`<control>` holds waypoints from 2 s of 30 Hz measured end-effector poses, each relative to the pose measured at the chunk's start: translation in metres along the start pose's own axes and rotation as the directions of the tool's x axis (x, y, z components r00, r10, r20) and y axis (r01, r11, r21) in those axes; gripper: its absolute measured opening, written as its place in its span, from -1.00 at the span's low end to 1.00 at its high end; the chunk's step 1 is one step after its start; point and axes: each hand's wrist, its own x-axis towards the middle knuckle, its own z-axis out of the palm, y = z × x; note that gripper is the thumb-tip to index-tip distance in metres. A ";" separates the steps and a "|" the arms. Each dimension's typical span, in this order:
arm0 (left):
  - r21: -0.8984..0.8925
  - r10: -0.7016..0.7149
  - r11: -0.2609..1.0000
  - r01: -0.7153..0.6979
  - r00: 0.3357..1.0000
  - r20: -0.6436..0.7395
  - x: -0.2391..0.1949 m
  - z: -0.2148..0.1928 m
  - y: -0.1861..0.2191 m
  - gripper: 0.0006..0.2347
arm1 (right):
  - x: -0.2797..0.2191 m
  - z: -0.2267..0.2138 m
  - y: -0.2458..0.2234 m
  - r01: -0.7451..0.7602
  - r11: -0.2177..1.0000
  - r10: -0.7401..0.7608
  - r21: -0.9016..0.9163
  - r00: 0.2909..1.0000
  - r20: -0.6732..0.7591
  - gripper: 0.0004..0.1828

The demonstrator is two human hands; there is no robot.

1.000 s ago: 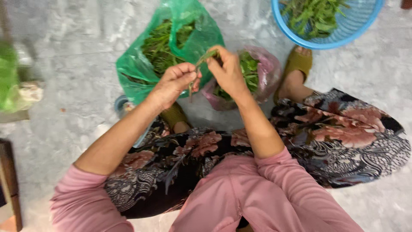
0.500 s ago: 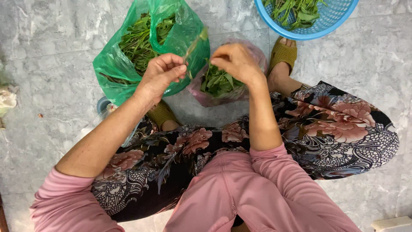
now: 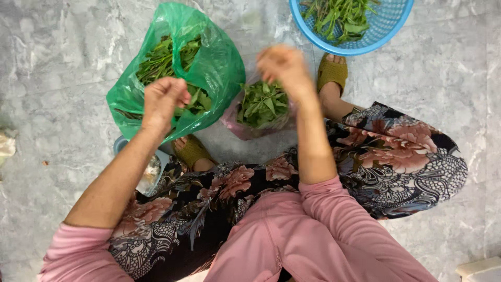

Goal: The person sits on the floor and sorts leafy green vegetables by hand, picking stems from a green plastic bag, removing leaves, and placing them into a pink plastic bag and a blue basket. The person continues this repetitive sorting process throughout the clip.

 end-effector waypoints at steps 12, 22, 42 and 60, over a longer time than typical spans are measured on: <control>0.968 -0.042 0.207 -0.141 0.987 0.153 0.024 -0.066 -0.083 -0.71 | 0.019 0.027 0.059 0.044 0.976 -0.028 0.213 0.997 -0.077 -0.68; 0.985 -0.403 -0.075 -0.154 0.908 0.111 0.017 -0.045 -0.052 -0.59 | -0.003 0.098 0.031 0.154 0.985 -0.171 0.080 0.944 0.283 -0.70; 0.535 0.074 0.841 -0.082 0.997 0.037 -0.027 -0.060 0.060 -0.75 | -0.015 0.153 0.003 0.122 0.985 -0.153 0.121 0.942 0.298 -0.35; 0.586 0.291 0.704 -0.400 0.916 0.276 -0.010 -0.029 0.001 -0.62 | 0.002 0.133 0.029 0.004 0.933 -0.069 0.361 0.983 0.167 -0.71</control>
